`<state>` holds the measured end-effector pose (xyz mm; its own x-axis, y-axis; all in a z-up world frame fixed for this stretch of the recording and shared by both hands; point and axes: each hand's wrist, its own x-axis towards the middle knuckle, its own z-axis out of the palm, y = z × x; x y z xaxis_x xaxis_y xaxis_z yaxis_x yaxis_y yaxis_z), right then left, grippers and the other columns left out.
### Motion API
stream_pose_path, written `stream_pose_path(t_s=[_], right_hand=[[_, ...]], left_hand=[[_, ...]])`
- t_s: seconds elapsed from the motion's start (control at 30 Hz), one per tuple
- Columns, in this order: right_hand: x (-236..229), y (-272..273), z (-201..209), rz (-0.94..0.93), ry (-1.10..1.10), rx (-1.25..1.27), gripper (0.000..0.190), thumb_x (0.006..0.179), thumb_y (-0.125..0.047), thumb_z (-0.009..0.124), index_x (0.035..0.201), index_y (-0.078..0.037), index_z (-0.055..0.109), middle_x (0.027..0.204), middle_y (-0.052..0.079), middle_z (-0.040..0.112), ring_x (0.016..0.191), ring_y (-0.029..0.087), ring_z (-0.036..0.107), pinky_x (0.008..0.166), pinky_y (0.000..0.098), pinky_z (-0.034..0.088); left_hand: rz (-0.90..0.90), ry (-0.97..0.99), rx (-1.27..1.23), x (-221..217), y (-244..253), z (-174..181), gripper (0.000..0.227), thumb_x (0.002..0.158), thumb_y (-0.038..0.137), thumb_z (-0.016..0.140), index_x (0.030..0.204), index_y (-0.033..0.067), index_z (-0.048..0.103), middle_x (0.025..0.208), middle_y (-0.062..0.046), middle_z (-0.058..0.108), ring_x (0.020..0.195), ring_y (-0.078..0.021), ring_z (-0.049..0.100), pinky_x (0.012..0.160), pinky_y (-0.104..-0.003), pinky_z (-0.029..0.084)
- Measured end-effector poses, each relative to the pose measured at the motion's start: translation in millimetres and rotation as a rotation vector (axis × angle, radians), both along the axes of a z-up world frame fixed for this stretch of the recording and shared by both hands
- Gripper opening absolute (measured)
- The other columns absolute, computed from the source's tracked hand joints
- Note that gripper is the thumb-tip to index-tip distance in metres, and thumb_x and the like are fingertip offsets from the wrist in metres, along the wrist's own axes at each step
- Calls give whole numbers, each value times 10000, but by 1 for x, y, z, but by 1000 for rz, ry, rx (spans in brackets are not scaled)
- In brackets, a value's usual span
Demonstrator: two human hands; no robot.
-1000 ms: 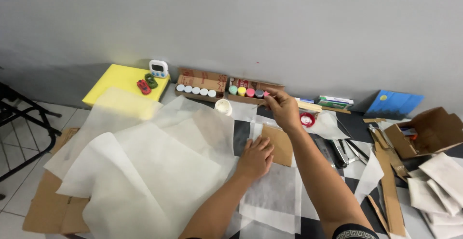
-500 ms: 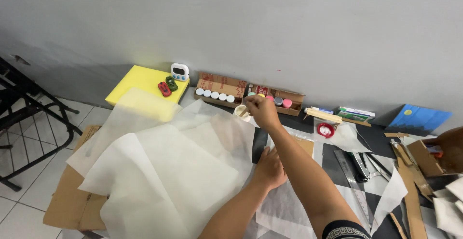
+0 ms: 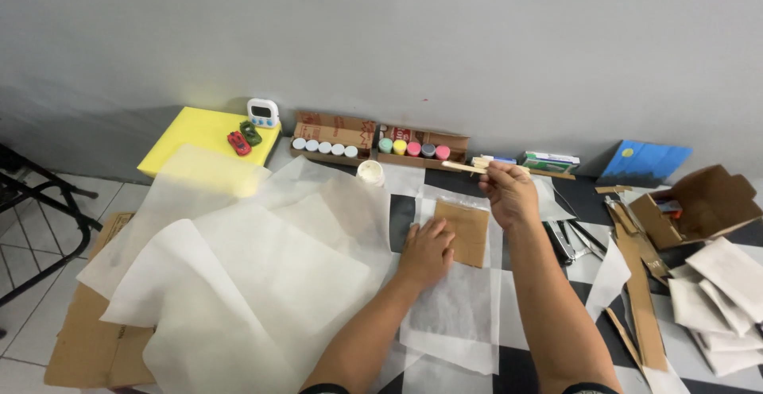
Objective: Folding white paper around a cardboard base and securing it using a stapler on a workspace.
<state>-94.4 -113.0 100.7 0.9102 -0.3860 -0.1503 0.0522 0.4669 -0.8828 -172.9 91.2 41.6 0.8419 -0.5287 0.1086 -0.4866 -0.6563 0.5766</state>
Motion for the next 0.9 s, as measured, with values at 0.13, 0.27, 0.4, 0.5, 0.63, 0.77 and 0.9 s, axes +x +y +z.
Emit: stream_pose_path(t_s=[0.13,0.27,0.4,0.5,0.63,0.77,0.9], right_hand=[[-52,-53,-12,-99,-19,95,173,893,58,681,988,-71,617,840,28,679,806,153,753,733,236,665],[-92,-77,-25,-66,7,83,228,934,67,616,1106,-77,576,959,80,699,886,182,757,796,290,667],[-111,-88,-45,50,79,-39,269,994,-19,572,1245,-90,509,901,34,662,771,140,721,705,276,646],[-122,-87,-47,93,90,-184,247,1026,-31,521,1272,-30,531,876,41,604,738,153,681,645,269,610],[-130,-87,-32,68,132,-357,219,1009,-3,559,1215,24,628,879,76,641,743,180,681,631,264,586],[-136,-78,-28,95,143,-460,224,978,15,580,1178,18,680,832,115,681,607,163,631,520,248,502],[-143,-64,-22,93,221,-563,252,969,22,578,1188,17,702,809,143,702,565,198,647,477,280,505]], left_hand=[[110,-58,57,-13,-12,20,383,931,167,536,1272,87,692,1498,-177,537,1464,-396,393,1202,-606,170],[300,30,91,-39,-27,66,534,921,308,558,1389,51,547,1549,-245,384,1456,-522,261,1111,-759,128],[189,272,351,-57,-33,100,731,968,487,481,1569,94,348,1674,-237,169,1517,-549,31,1085,-801,25],[69,160,333,-55,-27,87,760,935,519,493,1557,97,380,1654,-235,234,1507,-561,83,1078,-817,16],[-161,29,410,-27,-4,62,766,892,593,508,1541,196,420,1672,-138,269,1538,-488,126,1153,-770,52],[-376,-53,515,-2,8,38,845,812,743,447,1559,371,317,1704,4,225,1571,-371,138,1239,-673,56],[-333,-70,474,-6,8,33,896,788,794,431,1558,357,296,1696,-16,230,1566,-334,173,1251,-652,74]])
